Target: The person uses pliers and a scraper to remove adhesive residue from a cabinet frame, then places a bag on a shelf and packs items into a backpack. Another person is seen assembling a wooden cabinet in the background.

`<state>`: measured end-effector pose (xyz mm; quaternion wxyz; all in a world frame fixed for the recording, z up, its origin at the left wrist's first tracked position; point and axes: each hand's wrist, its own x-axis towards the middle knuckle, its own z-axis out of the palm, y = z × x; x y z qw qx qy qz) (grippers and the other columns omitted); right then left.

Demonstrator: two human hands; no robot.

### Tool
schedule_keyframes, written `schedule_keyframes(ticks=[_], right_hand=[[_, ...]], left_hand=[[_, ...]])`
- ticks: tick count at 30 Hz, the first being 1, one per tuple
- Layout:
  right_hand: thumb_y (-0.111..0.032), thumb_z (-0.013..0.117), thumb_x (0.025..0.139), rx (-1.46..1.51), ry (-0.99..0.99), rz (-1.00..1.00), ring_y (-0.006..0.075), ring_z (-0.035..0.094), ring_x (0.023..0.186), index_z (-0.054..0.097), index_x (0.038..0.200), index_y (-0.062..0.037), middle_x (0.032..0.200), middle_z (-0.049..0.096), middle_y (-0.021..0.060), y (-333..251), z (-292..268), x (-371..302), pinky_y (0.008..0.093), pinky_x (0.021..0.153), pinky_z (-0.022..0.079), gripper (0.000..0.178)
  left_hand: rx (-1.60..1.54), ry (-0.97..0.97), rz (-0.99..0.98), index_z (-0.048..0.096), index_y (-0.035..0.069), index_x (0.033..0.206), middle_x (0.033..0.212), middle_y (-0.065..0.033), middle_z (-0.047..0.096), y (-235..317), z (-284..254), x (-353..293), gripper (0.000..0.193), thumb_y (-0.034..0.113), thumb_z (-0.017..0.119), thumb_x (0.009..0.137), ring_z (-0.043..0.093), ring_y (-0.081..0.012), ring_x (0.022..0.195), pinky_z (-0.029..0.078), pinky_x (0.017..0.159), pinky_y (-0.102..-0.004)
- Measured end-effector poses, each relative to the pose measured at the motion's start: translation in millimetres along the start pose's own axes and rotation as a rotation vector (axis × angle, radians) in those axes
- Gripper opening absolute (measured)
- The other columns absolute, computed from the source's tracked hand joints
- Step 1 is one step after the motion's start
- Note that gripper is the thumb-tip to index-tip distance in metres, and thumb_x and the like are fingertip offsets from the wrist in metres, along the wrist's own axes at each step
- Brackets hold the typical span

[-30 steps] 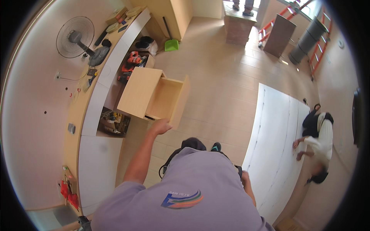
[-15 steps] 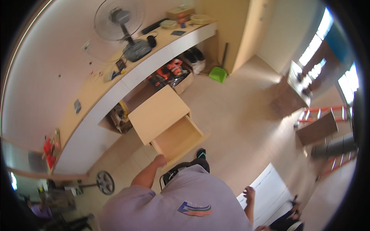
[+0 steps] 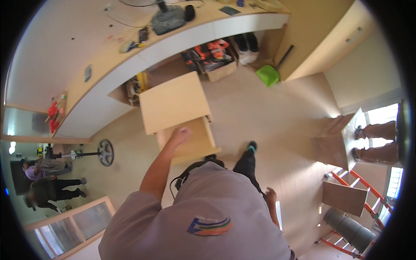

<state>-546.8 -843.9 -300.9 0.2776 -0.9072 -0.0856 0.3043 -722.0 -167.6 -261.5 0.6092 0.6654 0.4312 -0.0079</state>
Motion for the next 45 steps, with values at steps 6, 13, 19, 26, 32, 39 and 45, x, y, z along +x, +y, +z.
schedule_keyframes(ticks=[6, 13, 19, 26, 32, 39, 45], right_hand=[[0.011, 0.07, 0.071, 0.042, -0.201, 0.132, 0.0263, 0.074, 0.092, 0.07, 0.131, -0.0053, 0.115, 0.071, 0.0181, 25, -111, 139, 0.0386, 0.065, 0.063, 0.061], [0.005, 0.067, 0.082, 0.112, -0.349, -0.031, 0.0227, 0.071, 0.063, 0.07, 0.128, -0.0025, 0.085, 0.074, 0.0129, 16, -216, 361, 0.0365, 0.051, 0.056, 0.047], [-0.002, 0.077, 0.074, -0.088, -0.386, -0.261, 0.0193, 0.072, 0.085, 0.07, 0.135, -0.0093, 0.119, 0.073, 0.02, -112, -164, 400, 0.0381, 0.07, 0.061, 0.062], [-0.027, 0.065, 0.087, -0.421, -0.649, -0.641, 0.0361, 0.071, 0.111, 0.077, 0.117, -0.0082, 0.113, 0.075, 0.0172, -193, -67, 305, 0.048, 0.098, 0.057, 0.037], [-0.035, 0.063, 0.095, -0.856, -0.791, -0.927, 0.0329, 0.072, 0.098, 0.074, 0.104, -0.0046, 0.106, 0.074, 0.0183, -136, 1, 217, 0.0466, 0.086, 0.057, 0.033], [-0.013, 0.062, 0.102, -0.85, -0.917, -0.286, 0.0247, 0.072, 0.078, 0.075, 0.105, -0.002, 0.096, 0.075, 0.0101, -188, 33, 90, 0.0431, 0.065, 0.059, 0.017], [-0.018, 0.072, 0.097, -1.006, -0.954, -0.375, 0.0246, 0.076, 0.081, 0.074, 0.112, -0.0026, 0.098, 0.076, 0.0134, -275, 140, 27, 0.0404, 0.066, 0.061, 0.021]], left_hand=[[-0.168, 0.151, -0.755, 0.071, 0.002, 0.104, 0.088, -0.0117, 0.069, -147, 12, -172, 0.016, 0.015, 0.069, 0.095, 0.067, -0.0256, 0.068, 0.055, 0.056, -0.0423], [-0.236, 0.213, -0.892, 0.071, 0.004, 0.114, 0.093, -0.0112, 0.072, -67, 186, -326, 0.027, 0.025, 0.069, 0.097, 0.073, -0.0265, 0.075, 0.057, 0.061, -0.0408], [-0.23, 0.314, -0.712, 0.069, 0.002, 0.119, 0.098, -0.0125, 0.074, -40, 208, -330, 0.029, 0.024, 0.065, 0.1, 0.075, -0.0255, 0.076, 0.059, 0.063, -0.0374], [-0.262, 0.535, -0.476, 0.069, 0.002, 0.115, 0.094, -0.0122, 0.074, -39, 218, -382, 0.025, 0.022, 0.068, 0.101, 0.075, -0.0228, 0.076, 0.059, 0.062, -0.0351], [0.051, 0.957, -0.56, 0.064, -0.001, 0.061, 0.066, -0.0225, 0.064, -170, 220, -512, 0.044, 0.036, 0.082, 0.076, 0.063, -0.0346, 0.06, 0.047, 0.059, -0.0512], [-0.3, 1.095, -0.326, 0.075, 0.003, 0.117, 0.101, -0.0134, 0.075, -193, 202, -588, 0.042, 0.033, 0.08, 0.089, 0.073, -0.0233, 0.081, 0.059, 0.07, -0.0377], [-0.461, 0.767, -0.373, 0.07, 0.002, 0.125, 0.103, -0.0116, 0.075, -198, 113, -596, 0.046, 0.037, 0.075, 0.096, 0.073, -0.0204, 0.079, 0.058, 0.067, -0.0353]])
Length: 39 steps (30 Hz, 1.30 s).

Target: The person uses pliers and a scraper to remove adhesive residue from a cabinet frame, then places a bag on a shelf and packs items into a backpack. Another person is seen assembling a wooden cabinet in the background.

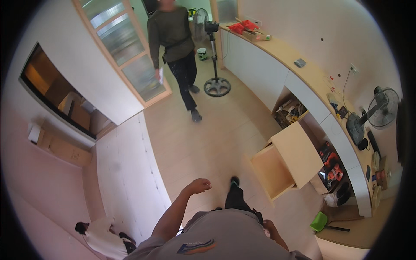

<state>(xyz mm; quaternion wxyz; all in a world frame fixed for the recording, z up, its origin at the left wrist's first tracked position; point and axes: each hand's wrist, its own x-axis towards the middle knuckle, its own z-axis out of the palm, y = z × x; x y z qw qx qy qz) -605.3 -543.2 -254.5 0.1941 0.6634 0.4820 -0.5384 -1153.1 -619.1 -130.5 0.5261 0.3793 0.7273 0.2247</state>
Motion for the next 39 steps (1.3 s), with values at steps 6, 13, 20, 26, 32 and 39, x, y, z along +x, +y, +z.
schedule_keyframes(ticks=[6, 13, 20, 26, 32, 39], right_hand=[[-0.016, 0.07, 0.096, 0.141, 0.052, -0.26, 0.024, 0.074, 0.072, 0.075, 0.115, -0.0093, 0.096, 0.077, 0.0118, -157, -39, 161, 0.0391, 0.059, 0.057, 0.02], [-0.014, 0.07, 0.094, -0.162, -0.053, -0.476, 0.0232, 0.077, 0.087, 0.076, 0.114, -0.0065, 0.106, 0.079, 0.0132, -395, -70, 214, 0.0383, 0.068, 0.06, 0.022], [-0.032, 0.062, 0.099, -1.014, -0.075, -1.351, 0.0352, 0.071, 0.109, 0.074, 0.1, -0.0089, 0.099, 0.074, 0.0161, -550, -31, 285, 0.0465, 0.096, 0.056, 0.027], [-0.046, 0.062, 0.1, -0.752, -0.246, -0.836, 0.0344, 0.071, 0.107, 0.074, 0.119, -0.0068, 0.114, 0.076, 0.014, -783, 92, 211, 0.0441, 0.095, 0.054, 0.045], [-0.039, 0.067, 0.098, -0.76, -0.181, -0.909, 0.0289, 0.075, 0.099, 0.075, 0.12, -0.0046, 0.108, 0.078, 0.0146, -1010, 174, 208, 0.0417, 0.089, 0.057, 0.042], [-0.035, 0.071, 0.096, -0.61, -0.043, -0.823, 0.025, 0.076, 0.091, 0.076, 0.117, -0.0027, 0.105, 0.079, 0.015, -1153, 190, 259, 0.0392, 0.083, 0.059, 0.039]], left_hand=[[-0.261, 0.207, -0.246, 0.07, 0.005, 0.124, 0.104, -0.0104, 0.075, -89, -98, 71, 0.039, 0.034, 0.074, 0.097, 0.073, -0.0203, 0.082, 0.058, 0.064, -0.0357], [-0.615, 0.581, -0.689, 0.067, 0.004, 0.107, 0.084, -0.01, 0.069, -200, -164, -6, 0.024, 0.026, 0.069, 0.098, 0.069, -0.0232, 0.063, 0.055, 0.052, -0.0381], [-1.094, 0.621, -0.902, 0.065, 0.004, 0.124, 0.102, -0.0159, 0.069, -256, -125, -29, 0.031, 0.027, 0.065, 0.104, 0.073, -0.0359, 0.076, 0.063, 0.062, -0.0478], [-1.236, 0.459, -0.885, 0.064, 0.003, 0.126, 0.1, -0.016, 0.071, -297, -257, 51, 0.033, 0.027, 0.067, 0.104, 0.073, -0.0336, 0.074, 0.063, 0.06, -0.0453], [-0.964, 0.528, -0.821, 0.064, 0.003, 0.125, 0.097, -0.0153, 0.072, -344, -540, 137, 0.033, 0.027, 0.068, 0.103, 0.073, -0.0312, 0.071, 0.062, 0.059, -0.0428], [-0.789, 0.783, -0.469, 0.065, 0.005, 0.119, 0.098, -0.0142, 0.072, -340, -889, 276, 0.029, 0.027, 0.067, 0.1, 0.072, -0.0281, 0.076, 0.06, 0.065, -0.0433]])
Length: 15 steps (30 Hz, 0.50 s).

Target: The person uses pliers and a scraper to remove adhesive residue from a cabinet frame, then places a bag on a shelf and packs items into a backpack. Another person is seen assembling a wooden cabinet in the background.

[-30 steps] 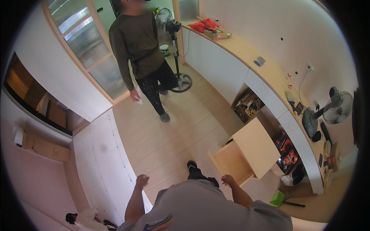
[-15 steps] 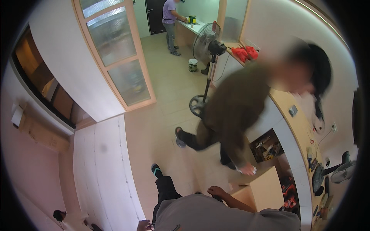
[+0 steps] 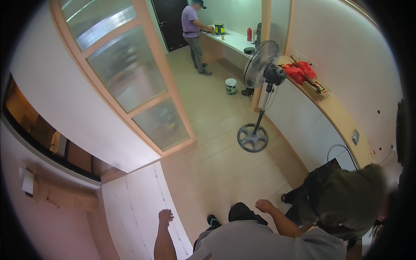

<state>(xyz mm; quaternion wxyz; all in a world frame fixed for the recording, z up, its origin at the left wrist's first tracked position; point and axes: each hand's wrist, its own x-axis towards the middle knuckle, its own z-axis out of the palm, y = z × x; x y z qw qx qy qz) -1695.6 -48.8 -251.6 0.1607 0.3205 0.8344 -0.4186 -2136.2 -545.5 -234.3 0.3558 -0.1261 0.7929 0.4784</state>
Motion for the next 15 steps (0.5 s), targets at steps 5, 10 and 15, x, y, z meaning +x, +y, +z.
schedule_keyframes(ticks=[5, 10, 15], right_hand=[[-0.038, 0.073, 0.095, -0.049, -0.115, 0.226, 0.0249, 0.075, 0.092, 0.076, 0.118, -0.004, 0.101, 0.079, 0.0141, 30, -34, 91, 0.0411, 0.084, 0.059, 0.041], [-0.039, 0.073, 0.095, 0.043, -0.051, 0.346, 0.0271, 0.074, 0.09, 0.078, 0.112, -0.0042, 0.095, 0.079, 0.0135, 60, -113, 222, 0.0411, 0.083, 0.058, 0.039], [-0.036, 0.068, 0.091, -0.325, -0.093, 0.038, 0.0368, 0.073, 0.09, 0.076, 0.091, 0.001, 0.094, 0.074, 0.0241, 2, -260, 397, 0.0486, 0.082, 0.056, 0.038]], left_hand=[[0.087, -0.106, 0.03, 0.068, 0.004, 0.112, 0.088, -0.0101, 0.072, 152, 76, 89, 0.025, 0.024, 0.071, 0.098, 0.069, -0.0218, 0.065, 0.056, 0.056, -0.0347], [0.351, -0.165, -0.095, 0.07, 0.006, 0.108, 0.089, -0.0095, 0.072, 220, 129, 172, 0.025, 0.028, 0.073, 0.099, 0.07, -0.0226, 0.068, 0.057, 0.06, -0.0376], [0.401, -0.187, -0.311, 0.071, 0.005, 0.111, 0.094, -0.0134, 0.073, 276, 168, 206, 0.028, 0.031, 0.072, 0.101, 0.073, -0.0282, 0.075, 0.059, 0.065, -0.0425]])
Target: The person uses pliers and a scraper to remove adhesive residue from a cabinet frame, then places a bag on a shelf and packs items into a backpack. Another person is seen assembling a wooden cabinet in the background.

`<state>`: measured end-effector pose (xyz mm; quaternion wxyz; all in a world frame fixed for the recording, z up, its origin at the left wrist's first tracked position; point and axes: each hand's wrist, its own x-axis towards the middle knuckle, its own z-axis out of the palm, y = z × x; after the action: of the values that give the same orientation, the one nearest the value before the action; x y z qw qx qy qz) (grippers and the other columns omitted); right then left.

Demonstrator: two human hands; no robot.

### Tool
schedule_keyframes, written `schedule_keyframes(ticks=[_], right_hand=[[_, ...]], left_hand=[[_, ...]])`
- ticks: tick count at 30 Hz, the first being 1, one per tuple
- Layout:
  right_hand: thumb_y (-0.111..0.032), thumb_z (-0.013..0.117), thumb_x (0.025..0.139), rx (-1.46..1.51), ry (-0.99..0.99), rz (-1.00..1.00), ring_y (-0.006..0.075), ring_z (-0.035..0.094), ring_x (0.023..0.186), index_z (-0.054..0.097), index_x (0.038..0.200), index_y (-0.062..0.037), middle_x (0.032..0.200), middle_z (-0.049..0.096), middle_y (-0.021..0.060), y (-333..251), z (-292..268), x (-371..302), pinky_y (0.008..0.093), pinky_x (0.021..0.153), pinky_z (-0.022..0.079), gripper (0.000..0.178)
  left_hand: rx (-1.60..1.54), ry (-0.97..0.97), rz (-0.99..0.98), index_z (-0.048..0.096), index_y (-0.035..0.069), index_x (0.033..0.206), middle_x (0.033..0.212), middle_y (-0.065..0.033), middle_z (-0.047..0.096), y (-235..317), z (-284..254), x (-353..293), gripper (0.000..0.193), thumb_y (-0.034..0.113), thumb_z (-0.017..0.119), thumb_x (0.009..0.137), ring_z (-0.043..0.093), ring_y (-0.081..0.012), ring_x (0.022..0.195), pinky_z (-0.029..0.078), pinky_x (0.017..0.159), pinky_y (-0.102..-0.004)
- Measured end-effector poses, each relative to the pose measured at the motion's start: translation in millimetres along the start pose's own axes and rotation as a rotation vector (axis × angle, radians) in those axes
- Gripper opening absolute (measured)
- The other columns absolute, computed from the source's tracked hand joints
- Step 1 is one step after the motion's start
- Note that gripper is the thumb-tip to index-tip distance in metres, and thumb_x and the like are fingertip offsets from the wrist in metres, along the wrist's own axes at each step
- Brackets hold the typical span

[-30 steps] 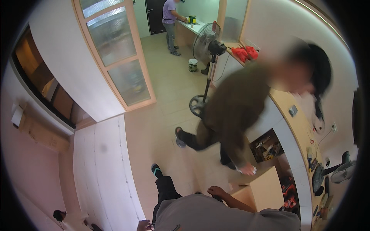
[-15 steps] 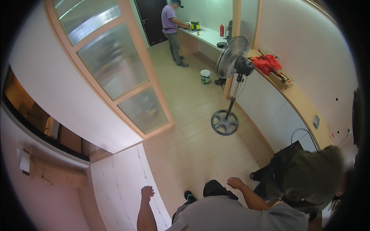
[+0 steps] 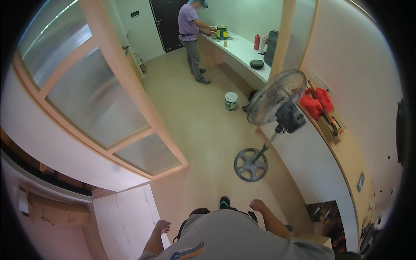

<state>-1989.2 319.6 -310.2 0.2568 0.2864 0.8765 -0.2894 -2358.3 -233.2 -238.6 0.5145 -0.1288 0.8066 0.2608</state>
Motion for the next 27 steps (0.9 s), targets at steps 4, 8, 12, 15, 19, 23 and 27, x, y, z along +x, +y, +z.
schedule_keyframes(ticks=[4, 8, 12, 15, 19, 23, 27], right_hand=[[-0.036, 0.066, 0.09, 0.084, 0.096, -0.184, 0.0414, 0.071, 0.1, 0.077, 0.095, -0.0008, 0.103, 0.074, 0.0246, -74, -143, 158, 0.0528, 0.09, 0.055, 0.038], [-0.036, 0.063, 0.092, -0.068, 0.049, -0.382, 0.041, 0.068, 0.117, 0.077, 0.113, -0.002, 0.122, 0.073, 0.022, -193, -270, 333, 0.0496, 0.101, 0.054, 0.043], [-0.037, 0.065, 0.092, -0.126, 0.04, -0.533, 0.0401, 0.069, 0.113, 0.076, 0.115, -0.0021, 0.12, 0.075, 0.0212, -308, -377, 467, 0.0486, 0.099, 0.055, 0.043], [-0.037, 0.065, 0.093, -0.031, 0.059, -0.61, 0.04, 0.069, 0.115, 0.076, 0.117, -0.0021, 0.121, 0.074, 0.0216, -363, -445, 538, 0.0485, 0.099, 0.054, 0.044], [-0.037, 0.066, 0.093, -0.131, 0.022, -0.512, 0.0409, 0.068, 0.115, 0.075, 0.119, -0.0025, 0.121, 0.074, 0.0216, -312, -514, 648, 0.048, 0.101, 0.054, 0.044], [-0.036, 0.062, 0.089, -0.268, -0.044, -0.268, 0.0427, 0.071, 0.109, 0.08, 0.099, -0.0022, 0.113, 0.075, 0.0241, -217, -541, 733, 0.0513, 0.098, 0.056, 0.039], [-0.042, 0.069, 0.094, -0.451, -0.631, 0.026, 0.0322, 0.075, 0.105, 0.081, 0.111, -0.0055, 0.115, 0.078, 0.0196, -124, -579, 800, 0.0453, 0.095, 0.058, 0.042]], left_hand=[[-0.248, -0.006, 0.046, 0.07, 0.005, 0.111, 0.095, -0.0127, 0.073, 68, 7, 31, 0.028, 0.03, 0.075, 0.099, 0.072, -0.0266, 0.074, 0.06, 0.065, -0.0428], [-0.261, -0.053, 0.133, 0.07, 0.004, 0.105, 0.091, -0.0124, 0.073, 160, 6, 65, 0.027, 0.031, 0.072, 0.1, 0.07, -0.0251, 0.069, 0.059, 0.059, -0.0397], [-0.259, -0.107, 0.103, 0.07, 0.004, 0.106, 0.092, -0.0129, 0.073, 249, -3, 110, 0.027, 0.03, 0.071, 0.101, 0.07, -0.0255, 0.069, 0.06, 0.06, -0.0401], [-0.29, -0.114, 0.08, 0.07, 0.004, 0.106, 0.092, -0.0133, 0.073, 326, -26, 136, 0.027, 0.03, 0.07, 0.102, 0.071, -0.0257, 0.07, 0.06, 0.06, -0.0404], [-0.344, -0.131, 0.095, 0.07, 0.003, 0.107, 0.093, -0.0138, 0.074, 434, -54, 176, 0.027, 0.03, 0.068, 0.102, 0.071, -0.0261, 0.07, 0.06, 0.06, -0.0409], [-0.391, -0.115, 0.083, 0.071, 0.003, 0.108, 0.093, -0.0143, 0.074, 521, -78, 201, 0.027, 0.03, 0.067, 0.103, 0.071, -0.0265, 0.07, 0.06, 0.06, -0.0413], [-0.497, -0.083, 0.125, 0.071, 0.003, 0.109, 0.094, -0.0147, 0.074, 633, -78, 259, 0.027, 0.029, 0.066, 0.104, 0.072, -0.0269, 0.071, 0.061, 0.061, -0.0417]])
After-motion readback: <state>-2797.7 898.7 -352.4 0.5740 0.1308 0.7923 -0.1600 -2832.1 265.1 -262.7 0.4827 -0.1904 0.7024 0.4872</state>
